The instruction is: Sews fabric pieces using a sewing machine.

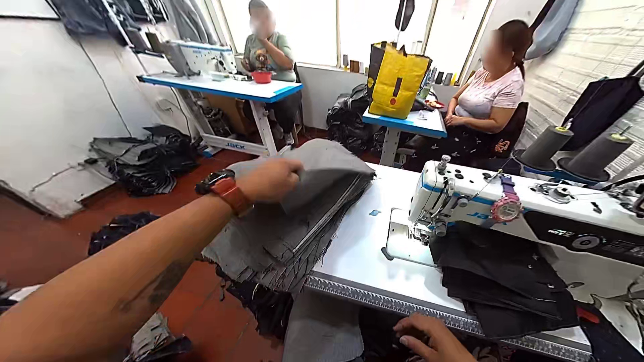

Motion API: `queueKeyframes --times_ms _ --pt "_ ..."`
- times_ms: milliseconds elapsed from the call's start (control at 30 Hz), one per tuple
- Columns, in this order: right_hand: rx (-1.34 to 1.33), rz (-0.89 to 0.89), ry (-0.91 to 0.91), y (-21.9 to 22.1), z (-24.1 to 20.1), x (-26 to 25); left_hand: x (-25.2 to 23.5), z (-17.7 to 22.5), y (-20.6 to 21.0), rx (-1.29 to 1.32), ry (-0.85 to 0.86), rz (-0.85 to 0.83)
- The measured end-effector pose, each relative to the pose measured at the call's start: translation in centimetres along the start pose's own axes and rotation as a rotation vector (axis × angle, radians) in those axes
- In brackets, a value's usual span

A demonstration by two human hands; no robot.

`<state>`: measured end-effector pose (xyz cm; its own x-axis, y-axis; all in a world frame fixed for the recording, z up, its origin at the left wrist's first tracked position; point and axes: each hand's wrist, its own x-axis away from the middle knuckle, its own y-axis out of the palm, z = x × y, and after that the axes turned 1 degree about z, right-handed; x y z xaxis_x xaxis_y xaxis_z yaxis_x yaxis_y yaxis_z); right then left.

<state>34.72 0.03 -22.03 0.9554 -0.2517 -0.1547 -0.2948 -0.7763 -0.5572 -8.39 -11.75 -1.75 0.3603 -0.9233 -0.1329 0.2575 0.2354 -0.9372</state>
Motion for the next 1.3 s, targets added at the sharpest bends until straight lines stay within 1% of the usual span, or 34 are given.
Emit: queueKeyframes --times_ms 33,67,100,133,167,200,233,267,333,367,400,433,500,533,600,633,667,733,767,800,833,867,900,967,1000,1067,1100,1133,1200,1233,1300 --pt "0.004 0.135 -0.13 -0.6 -1.5 -0.9 1.1 1.8 0.7 0.092 0.123 -0.061" --pt "-0.005 0.266 -0.23 -1.3 -3.1 -2.0 3.0 4.3 1.6 0.198 0.209 -0.16" --pt "-0.028 0.368 -0.29 -2.0 -4.7 -3.1 5.3 7.5 2.2 0.338 0.23 -0.333" --pt "-0.06 0.423 -0.315 -2.7 -6.0 -4.1 7.4 9.8 3.2 0.426 0.259 -0.511" --pt "-0.074 0.439 -0.314 -3.1 -6.8 -5.1 8.8 11.2 4.4 0.44 0.317 -0.649" --pt "-0.046 0.435 -0.301 -3.1 -6.9 -6.4 9.5 11.7 5.7 0.379 0.392 -0.685" --pt "0.034 0.427 -0.281 -2.8 -6.4 -7.9 9.3 11.6 7.0 0.273 0.435 -0.615" --pt "0.161 0.408 -0.235 -2.0 -5.4 -9.3 8.4 10.8 8.6 0.158 0.441 -0.485" --pt "0.435 0.323 -0.07 0.3 -2.4 -11.6 4.7 8.3 12.0 -0.102 0.379 -0.233" --pt "0.549 0.27 0.007 1.9 -0.7 -12.1 2.6 6.8 13.7 -0.206 0.329 -0.146" --pt "0.656 0.227 0.064 3.6 0.8 -12.0 0.8 5.3 15.3 -0.297 0.277 -0.084" --pt "0.729 0.198 0.1 4.9 1.3 -11.4 -0.6 4.0 16.9 -0.363 0.24 -0.027" --pt "0.738 0.146 0.126 6.5 0.1 -8.5 -1.9 2.6 20.4 -0.372 0.211 0.072" --pt "0.721 0.137 0.118 6.7 -1.1 -6.6 -1.8 2.9 22.1 -0.317 0.213 0.09" --pt "0.627 0.179 0.041 6.2 -2.9 -3.1 -0.5 5.1 23.6 -0.191 0.253 -0.006" --pt "0.531 0.236 -0.012 5.3 -3.1 -1.7 0.4 6.2 23.9 -0.155 0.314 -0.074" --pt "0.507 0.336 -0.046 4.1 -3.2 -0.5 1.5 7.3 24.2 -0.135 0.404 -0.122" --pt "0.67 0.588 -0.068 0.1 -3.1 0.8 3.1 9.0 24.7 -0.092 0.595 -0.162" --pt "0.783 0.687 -0.049 -2.7 -2.8 0.9 3.2 9.4 24.8 -0.05 0.65 -0.178" --pt "0.881 0.743 -0.003 -5.6 -2.5 0.6 2.9 9.6 24.7 0.012 0.657 -0.202" --pt "0.953 0.753 0.059 -8.5 -2.2 0.1 2.1 9.7 24.3 0.099 0.623 -0.209" --pt "1.004 0.746 0.103 -10.9 -1.5 -0.6 1.0 9.8 23.7 0.19 0.553 -0.196" --pt "1.039 0.738 0.107 -12.7 -0.4 -1.3 -0.3 10.1 23.3 0.249 0.46 -0.148" --pt "1.103 0.741 0.018 -14.6 2.1 -2.4 -2.6 10.5 23.2 0.208 0.265 -0.072" --pt "1.107 0.737 -0.033 -14.7 2.7 -2.7 -3.6 10.8 23.1 0.157 0.183 -0.075" --pt "1.046 0.668 -0.065 -13.6 1.6 -2.7 -4.9 11.5 22.8 0.084 0.071 -0.117" --pt "1.001 0.598 -0.055 -12.4 0.4 -2.6 -5.4 11.5 22.7 0.06 0.061 -0.145" --pt "0.95 0.523 -0.053 -11.0 -0.8 -2.5 -5.6 11.4 22.6 0.036 0.088 -0.172" --pt "0.839 0.427 -0.076 -7.2 -1.8 -2.5 -4.5 11.5 22.3 -0.008 0.201 -0.252" --pt "0.776 0.393 -0.077 -5.3 -1.6 -2.6 -3.0 11.6 22.4 -0.007 0.3 -0.266" --pt "0.631 0.344 -0.037 -2.5 -0.1 -2.8 1.4 11.3 23.3 0.055 0.568 -0.224"
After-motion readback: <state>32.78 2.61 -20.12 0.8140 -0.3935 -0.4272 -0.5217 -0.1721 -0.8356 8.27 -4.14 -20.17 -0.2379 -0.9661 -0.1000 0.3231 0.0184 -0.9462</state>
